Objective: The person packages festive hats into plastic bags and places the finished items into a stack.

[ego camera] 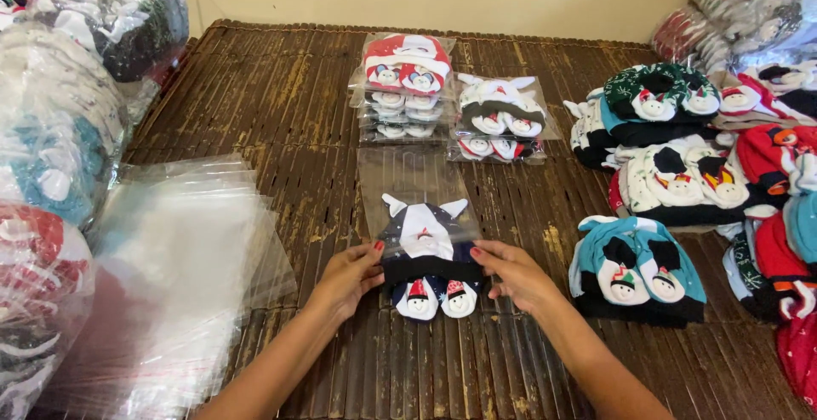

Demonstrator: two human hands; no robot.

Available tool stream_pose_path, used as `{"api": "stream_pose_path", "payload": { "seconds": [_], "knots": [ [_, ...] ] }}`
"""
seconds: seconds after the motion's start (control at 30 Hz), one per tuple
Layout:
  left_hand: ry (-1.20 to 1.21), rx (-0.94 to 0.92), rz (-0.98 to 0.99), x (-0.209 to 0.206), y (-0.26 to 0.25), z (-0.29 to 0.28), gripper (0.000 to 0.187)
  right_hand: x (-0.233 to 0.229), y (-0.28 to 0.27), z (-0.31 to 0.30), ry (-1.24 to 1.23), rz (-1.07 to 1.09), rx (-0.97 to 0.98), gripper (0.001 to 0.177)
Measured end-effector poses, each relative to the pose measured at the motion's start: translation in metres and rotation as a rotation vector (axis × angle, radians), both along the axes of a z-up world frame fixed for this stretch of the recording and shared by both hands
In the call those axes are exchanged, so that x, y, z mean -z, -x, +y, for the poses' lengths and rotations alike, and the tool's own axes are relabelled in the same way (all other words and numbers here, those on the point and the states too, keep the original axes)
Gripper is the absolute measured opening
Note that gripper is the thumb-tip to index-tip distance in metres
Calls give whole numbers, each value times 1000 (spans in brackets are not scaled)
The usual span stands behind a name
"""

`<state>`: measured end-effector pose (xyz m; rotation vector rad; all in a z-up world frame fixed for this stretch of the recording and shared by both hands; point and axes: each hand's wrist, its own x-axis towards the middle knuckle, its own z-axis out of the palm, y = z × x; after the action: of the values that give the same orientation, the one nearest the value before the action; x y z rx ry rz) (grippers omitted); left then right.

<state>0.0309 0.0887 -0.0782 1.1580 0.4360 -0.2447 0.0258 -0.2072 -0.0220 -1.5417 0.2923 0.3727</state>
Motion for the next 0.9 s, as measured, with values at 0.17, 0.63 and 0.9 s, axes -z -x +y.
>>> {"api": "stream_pose_path", "payload": {
  "seconds": [0.17, 0.63, 0.9],
  "knots": [
    [-105, 65, 25, -10, -15, -10, 45, -14, 10, 15, -35, -72, 21, 56],
    [416, -7, 25, 6, -8, -34, 29, -37, 31, 17, -83, -187, 1, 42],
    [733, -97, 56, -32, 16, -58, 43, -23, 49, 37, -667, 65, 417, 68]
  ]
}}
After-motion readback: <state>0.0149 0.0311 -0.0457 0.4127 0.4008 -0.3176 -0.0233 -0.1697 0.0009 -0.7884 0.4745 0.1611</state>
